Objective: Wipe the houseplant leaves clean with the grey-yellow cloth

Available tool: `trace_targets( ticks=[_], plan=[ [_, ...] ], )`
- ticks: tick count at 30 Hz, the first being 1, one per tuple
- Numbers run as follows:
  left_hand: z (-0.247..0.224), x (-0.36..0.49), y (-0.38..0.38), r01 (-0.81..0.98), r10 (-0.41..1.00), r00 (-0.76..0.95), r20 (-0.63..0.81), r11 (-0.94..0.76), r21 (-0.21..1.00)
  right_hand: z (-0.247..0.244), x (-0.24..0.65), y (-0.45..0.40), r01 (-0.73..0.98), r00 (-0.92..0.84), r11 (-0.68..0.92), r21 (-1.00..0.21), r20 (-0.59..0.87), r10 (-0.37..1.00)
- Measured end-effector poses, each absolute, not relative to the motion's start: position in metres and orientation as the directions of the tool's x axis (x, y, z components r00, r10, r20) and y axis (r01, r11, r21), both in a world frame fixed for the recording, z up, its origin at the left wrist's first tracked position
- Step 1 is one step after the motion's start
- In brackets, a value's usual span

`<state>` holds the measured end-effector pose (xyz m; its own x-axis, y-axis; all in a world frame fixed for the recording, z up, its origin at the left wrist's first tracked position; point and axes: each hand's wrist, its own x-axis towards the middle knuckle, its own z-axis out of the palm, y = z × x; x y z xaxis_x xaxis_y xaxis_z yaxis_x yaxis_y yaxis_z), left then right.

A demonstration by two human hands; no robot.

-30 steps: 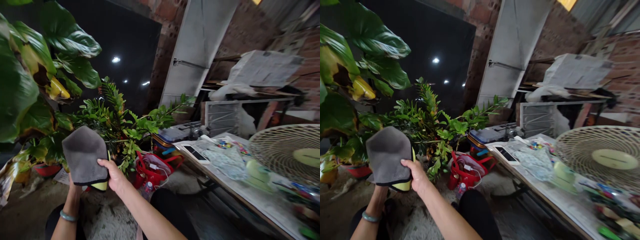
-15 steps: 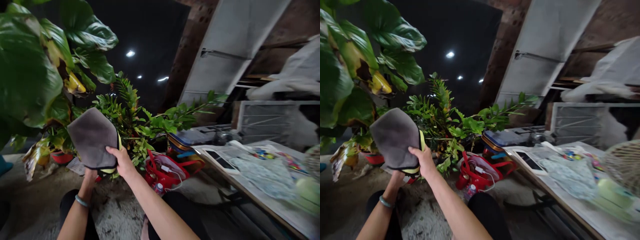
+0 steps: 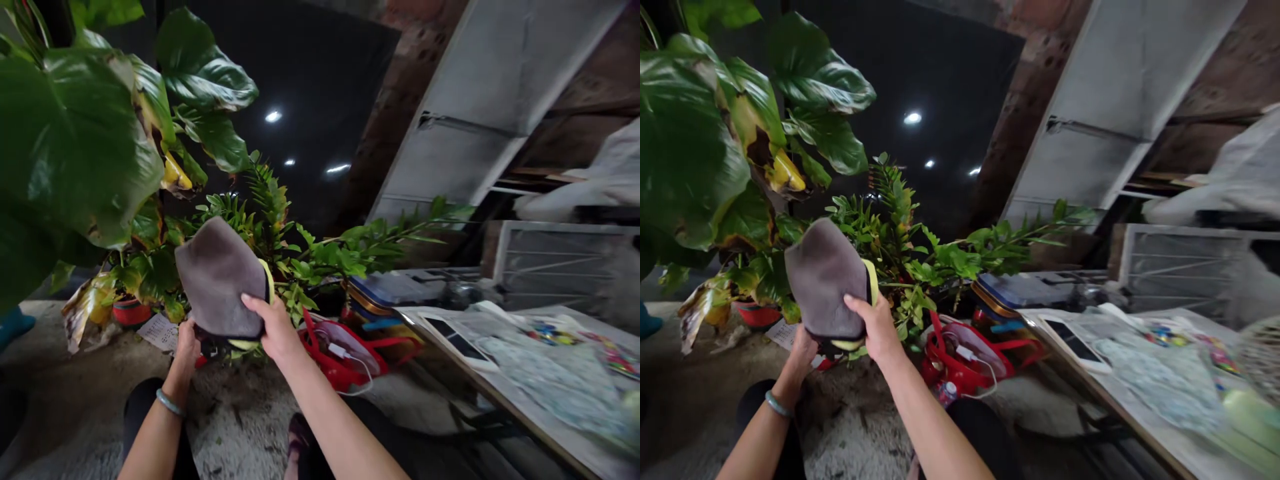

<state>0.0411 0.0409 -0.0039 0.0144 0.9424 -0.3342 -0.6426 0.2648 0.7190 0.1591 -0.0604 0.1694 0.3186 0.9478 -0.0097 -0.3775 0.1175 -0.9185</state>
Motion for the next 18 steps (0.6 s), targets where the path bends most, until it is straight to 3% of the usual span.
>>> trace_targets(
  ticks=[3,6,9,12,15,18],
  plan=[
    [-0.004,0.041,0.041,-0.630,0.933,0.035,-0.358,0.299,0.717,0.143,0.153,-0.043,-0.348,0.353,0.049,-0.936,-0.083,0.932],
    [-0.004,0.031,0.037,-0.619,0.929,0.027,-0.368,0.305,0.723,0.109,0.151,-0.069,-0.263,0.202,-0.142,-0.954,-0.198,0.959],
    [-0.005,0.020,0.034,-0.605,0.941,0.026,-0.337,0.283,0.744,0.106,0.160,-0.106,-0.217,0.111,-0.204,-0.955,-0.232,0.966],
    [-0.004,0.019,0.035,-0.615,0.951,0.046,-0.306,0.269,0.741,0.134,0.177,-0.111,-0.270,0.153,-0.125,-0.955,-0.171,0.973],
    [0.000,0.025,0.037,-0.636,0.950,0.049,-0.309,0.269,0.724,0.156,0.191,-0.080,-0.405,0.372,0.079,-0.911,-0.085,0.924],
    [0.004,0.029,0.036,-0.648,0.948,0.077,-0.308,0.282,0.707,0.141,0.190,-0.049,-0.583,0.475,0.111,-0.804,-0.227,0.850]
  ],
)
